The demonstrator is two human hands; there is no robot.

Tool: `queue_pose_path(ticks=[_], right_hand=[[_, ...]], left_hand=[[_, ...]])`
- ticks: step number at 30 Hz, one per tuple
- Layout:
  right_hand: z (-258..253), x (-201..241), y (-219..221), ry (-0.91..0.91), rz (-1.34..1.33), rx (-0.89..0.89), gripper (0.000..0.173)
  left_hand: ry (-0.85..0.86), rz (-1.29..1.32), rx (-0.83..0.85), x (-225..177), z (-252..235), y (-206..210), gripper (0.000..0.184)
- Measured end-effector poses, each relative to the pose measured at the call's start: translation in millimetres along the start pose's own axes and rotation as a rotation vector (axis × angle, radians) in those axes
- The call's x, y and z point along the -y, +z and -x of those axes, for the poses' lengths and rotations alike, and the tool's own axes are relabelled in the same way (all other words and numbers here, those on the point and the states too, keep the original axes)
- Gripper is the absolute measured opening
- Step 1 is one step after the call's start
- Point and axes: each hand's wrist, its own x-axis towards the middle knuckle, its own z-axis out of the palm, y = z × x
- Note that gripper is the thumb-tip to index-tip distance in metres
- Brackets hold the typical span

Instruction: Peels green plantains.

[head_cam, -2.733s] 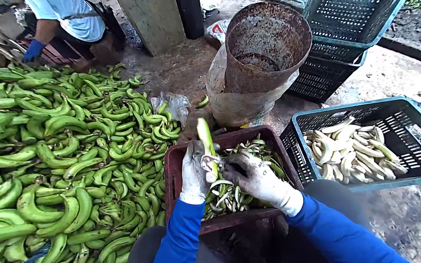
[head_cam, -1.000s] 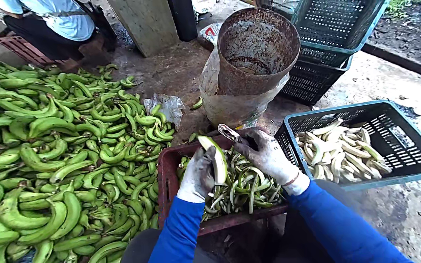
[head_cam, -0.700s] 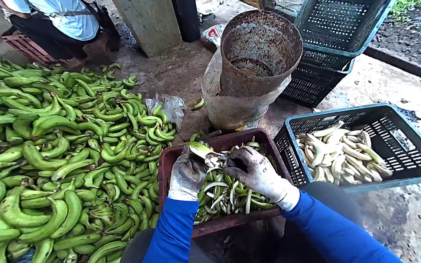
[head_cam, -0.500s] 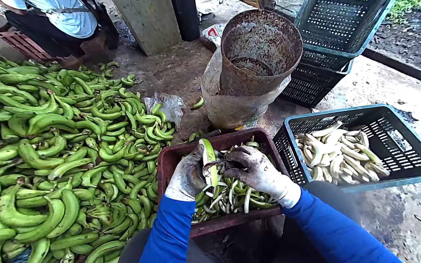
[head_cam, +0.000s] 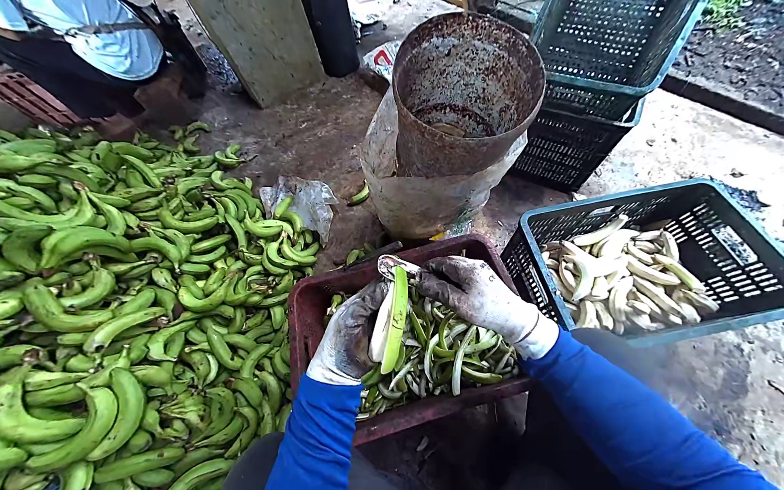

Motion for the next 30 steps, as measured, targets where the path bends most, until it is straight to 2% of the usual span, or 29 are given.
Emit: queue_pose_path(ticks=[8,11,14,18,21,23,26,28,30], right_hand=[[-9.8,-8.4,-18.9,0.162,-0.007,0.032,0.039],[-2.1,3.6,-25.9,0.124,-0.031,0.051,0.035],[1.3,2.2,-32.2,0.104,-0.1,0.104,0.034],[-11.9,-26.9,-33.1,0.255,0.082,0.095,0.041],[-13.7,-28.8,-32.3,0.316,0.115,0.001,0.04],[-9.0,-17.8,-31.5,0.313,0.119,-0.056,0.042],[6.4,-6.0,-22.3,0.207,0.104,-0.111,0.041],[15.0,-5.2,-12.1,0.074,0.089,-0.109,0.043],[18.5,-5.1,-0.8,-0.054,0.105,-0.076,0.045]], left_hand=[[0.017,-0.155,0.026,4.0,-4.5,6.4,0.039],[0.034,-0.244,0.071,0.9,-3.3,7.5,0.045],[0.065,-0.335,0.101,-2.2,-0.4,9.4,0.041],[0.016,-0.301,0.206,-2.1,-2.0,9.2,0.057],[0.05,-0.3,0.128,-1.7,-3.7,11.9,0.08],[0.094,-0.287,-0.007,-1.9,-3.8,13.2,0.072],[0.153,-0.034,-0.192,-1.7,-8.7,10.5,0.041],[0.188,0.175,-0.228,-4.8,-13.1,6.9,0.031],[0.201,0.31,-0.216,-6.9,-13.2,2.6,0.032]])
